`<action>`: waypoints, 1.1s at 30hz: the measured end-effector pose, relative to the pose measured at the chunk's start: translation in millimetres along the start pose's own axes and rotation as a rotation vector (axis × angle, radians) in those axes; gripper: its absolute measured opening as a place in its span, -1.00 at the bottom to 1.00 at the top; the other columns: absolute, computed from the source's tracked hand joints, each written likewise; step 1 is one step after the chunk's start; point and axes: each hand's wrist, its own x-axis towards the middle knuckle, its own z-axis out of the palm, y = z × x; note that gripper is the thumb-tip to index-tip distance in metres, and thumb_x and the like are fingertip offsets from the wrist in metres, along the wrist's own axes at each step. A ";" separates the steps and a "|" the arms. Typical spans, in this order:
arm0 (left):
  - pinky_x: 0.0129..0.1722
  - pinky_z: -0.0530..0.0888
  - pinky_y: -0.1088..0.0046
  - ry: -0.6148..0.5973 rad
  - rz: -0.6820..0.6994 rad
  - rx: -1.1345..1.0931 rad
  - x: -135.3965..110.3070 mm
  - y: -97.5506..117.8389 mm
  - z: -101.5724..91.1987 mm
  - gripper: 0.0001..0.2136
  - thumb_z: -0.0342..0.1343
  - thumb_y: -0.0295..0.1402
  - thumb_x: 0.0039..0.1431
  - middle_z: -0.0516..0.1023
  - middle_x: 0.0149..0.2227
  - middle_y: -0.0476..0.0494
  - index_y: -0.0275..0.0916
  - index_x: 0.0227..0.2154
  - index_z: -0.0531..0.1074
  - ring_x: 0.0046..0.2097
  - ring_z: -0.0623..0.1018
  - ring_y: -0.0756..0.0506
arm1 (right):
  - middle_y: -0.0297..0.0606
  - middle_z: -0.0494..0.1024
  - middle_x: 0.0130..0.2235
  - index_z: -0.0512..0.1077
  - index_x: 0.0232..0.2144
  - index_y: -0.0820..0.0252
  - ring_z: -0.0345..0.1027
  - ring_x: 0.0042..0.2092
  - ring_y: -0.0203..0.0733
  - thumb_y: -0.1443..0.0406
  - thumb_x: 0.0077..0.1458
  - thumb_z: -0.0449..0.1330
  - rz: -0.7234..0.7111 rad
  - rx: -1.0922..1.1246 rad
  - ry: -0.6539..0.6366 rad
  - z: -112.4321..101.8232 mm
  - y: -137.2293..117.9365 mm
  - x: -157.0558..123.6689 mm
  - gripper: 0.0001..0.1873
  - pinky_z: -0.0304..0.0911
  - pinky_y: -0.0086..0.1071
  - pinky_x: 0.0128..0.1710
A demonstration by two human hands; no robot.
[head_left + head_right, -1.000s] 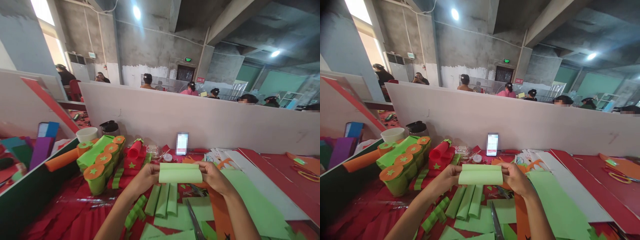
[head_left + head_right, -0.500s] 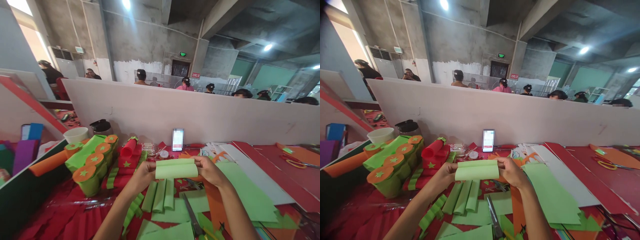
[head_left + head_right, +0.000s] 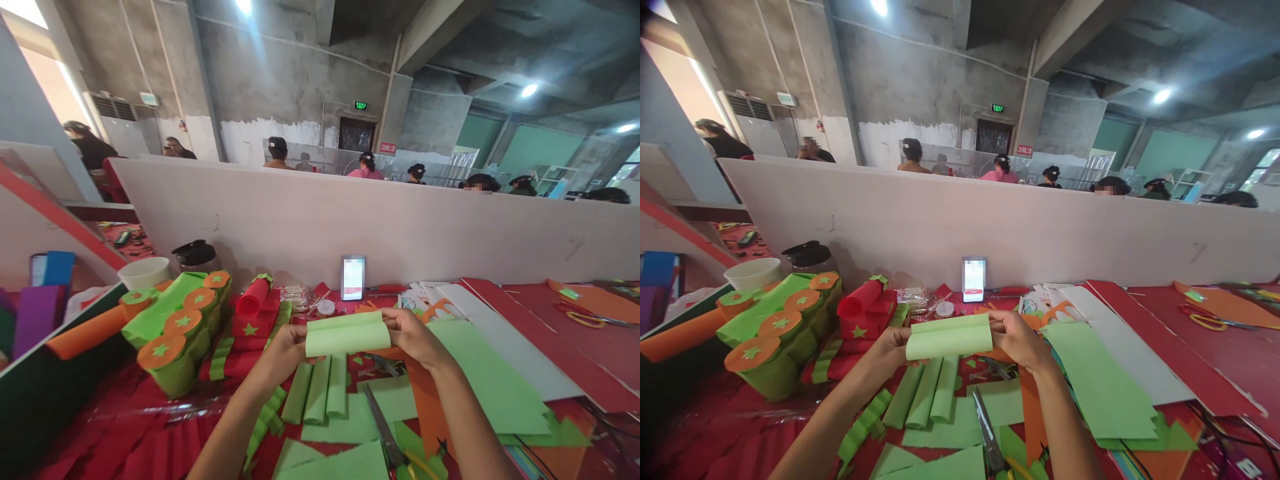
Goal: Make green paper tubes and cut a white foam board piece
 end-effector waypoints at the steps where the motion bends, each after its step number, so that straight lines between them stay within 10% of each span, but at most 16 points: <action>1: -0.44 0.35 0.59 0.004 -0.016 -0.025 0.0 -1.9 -0.8 -0.86 0.18 -0.41 -0.07 0.55 -0.55 -0.04 -0.30 -0.47 0.63 -0.46 0.42 0.01 | -0.24 0.66 -0.25 0.53 -0.06 0.15 0.52 -0.29 -0.18 0.26 0.01 0.36 0.002 0.014 0.000 0.0 -0.4 -0.4 -0.60 0.33 -0.43 -0.34; 17: -0.47 0.37 0.61 0.095 -0.053 -0.308 -6.8 0.6 -4.6 -0.94 0.31 -0.43 -0.19 0.50 -0.61 -0.01 -0.28 -0.60 0.54 -0.51 0.42 0.05 | -0.14 0.66 -0.25 0.54 -0.07 0.18 0.56 -0.28 -0.20 0.09 0.15 0.26 -0.054 0.180 -0.016 -4.5 -20.8 -16.9 -0.62 0.42 -0.43 -0.33; 24: -0.45 0.33 0.61 0.124 0.080 -0.037 -6.4 17.1 -5.6 -0.88 0.25 -0.45 -0.19 0.57 -0.57 -0.02 -0.26 -0.74 0.51 -0.48 0.41 0.03 | -0.19 0.63 -0.23 0.51 -0.05 0.16 0.52 -0.25 -0.20 0.13 0.15 0.25 -0.047 -0.033 0.091 -9.0 -20.5 -15.0 -0.64 0.40 -0.40 -0.31; 33: -0.37 0.44 0.49 0.139 0.099 0.082 -1.5 17.2 -12.6 -0.85 0.28 -0.41 -0.13 0.66 -0.43 -0.06 -0.24 -0.41 0.66 -0.32 0.57 -0.16 | -0.26 0.63 -0.27 0.45 -0.23 0.10 0.52 -0.29 -0.17 0.17 0.21 0.08 0.174 -0.669 0.253 -30.9 6.0 -7.0 -0.80 0.30 -0.39 -0.37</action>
